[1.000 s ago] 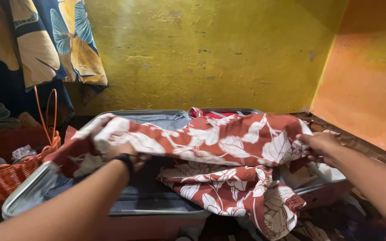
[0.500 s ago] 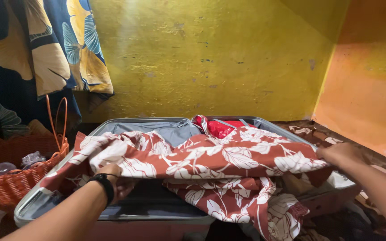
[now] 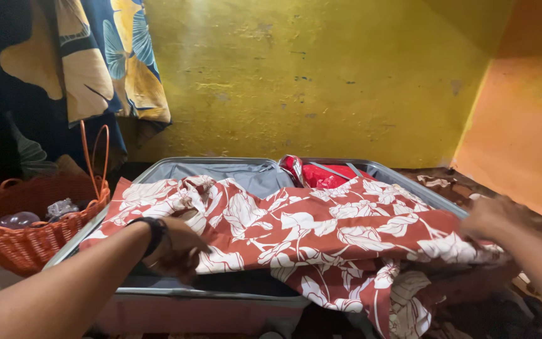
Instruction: The person folds a red and white floral-patterned cloth by hand and places it into an open suitcase. The person also handles a red plastic bag and places it into the suitcase.
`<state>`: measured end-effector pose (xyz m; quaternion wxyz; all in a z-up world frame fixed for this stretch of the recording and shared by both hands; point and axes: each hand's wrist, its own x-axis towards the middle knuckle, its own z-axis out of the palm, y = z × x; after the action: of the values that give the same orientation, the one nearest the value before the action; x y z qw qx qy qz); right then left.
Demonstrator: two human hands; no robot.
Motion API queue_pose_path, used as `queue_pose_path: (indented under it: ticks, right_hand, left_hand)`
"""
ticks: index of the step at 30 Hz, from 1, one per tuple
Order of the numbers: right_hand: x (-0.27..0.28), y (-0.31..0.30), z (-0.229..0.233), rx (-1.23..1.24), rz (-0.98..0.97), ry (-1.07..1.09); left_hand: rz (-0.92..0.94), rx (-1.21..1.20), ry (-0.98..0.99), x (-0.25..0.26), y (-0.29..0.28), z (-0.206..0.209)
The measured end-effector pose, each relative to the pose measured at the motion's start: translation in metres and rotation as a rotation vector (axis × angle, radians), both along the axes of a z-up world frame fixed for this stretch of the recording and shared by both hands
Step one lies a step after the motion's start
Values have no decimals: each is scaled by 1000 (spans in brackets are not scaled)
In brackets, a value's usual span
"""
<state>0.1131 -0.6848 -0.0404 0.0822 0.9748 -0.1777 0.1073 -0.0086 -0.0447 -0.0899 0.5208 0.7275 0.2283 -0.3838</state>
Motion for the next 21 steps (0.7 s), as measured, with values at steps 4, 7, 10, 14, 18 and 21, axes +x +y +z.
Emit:
queue_pose_path:
  ticks: [4,7,10,14,18,21]
  right_hand:
    - [-33,82,21,303,526,-248]
    - [-59,148,27,564,790,158]
    - [-94,190,18,532,990,358]
    - [-117,205,0,370,903,428]
    - [-105,199,3,445,959,455]
    - [-101,193,14,523,946,543]
  left_hand:
    - [-316,350,-647,11,-43,9]
    - [-682,887,-943,4,-79,-12]
    - [-854,1090,-1070,-17,-91,-34]
    - [-614,937,-1033,-35,-80,-41]
    - [-656,1018,-1123,-30,-54,-25]
    - [-777,1003,-1142,-15,-48,-7]
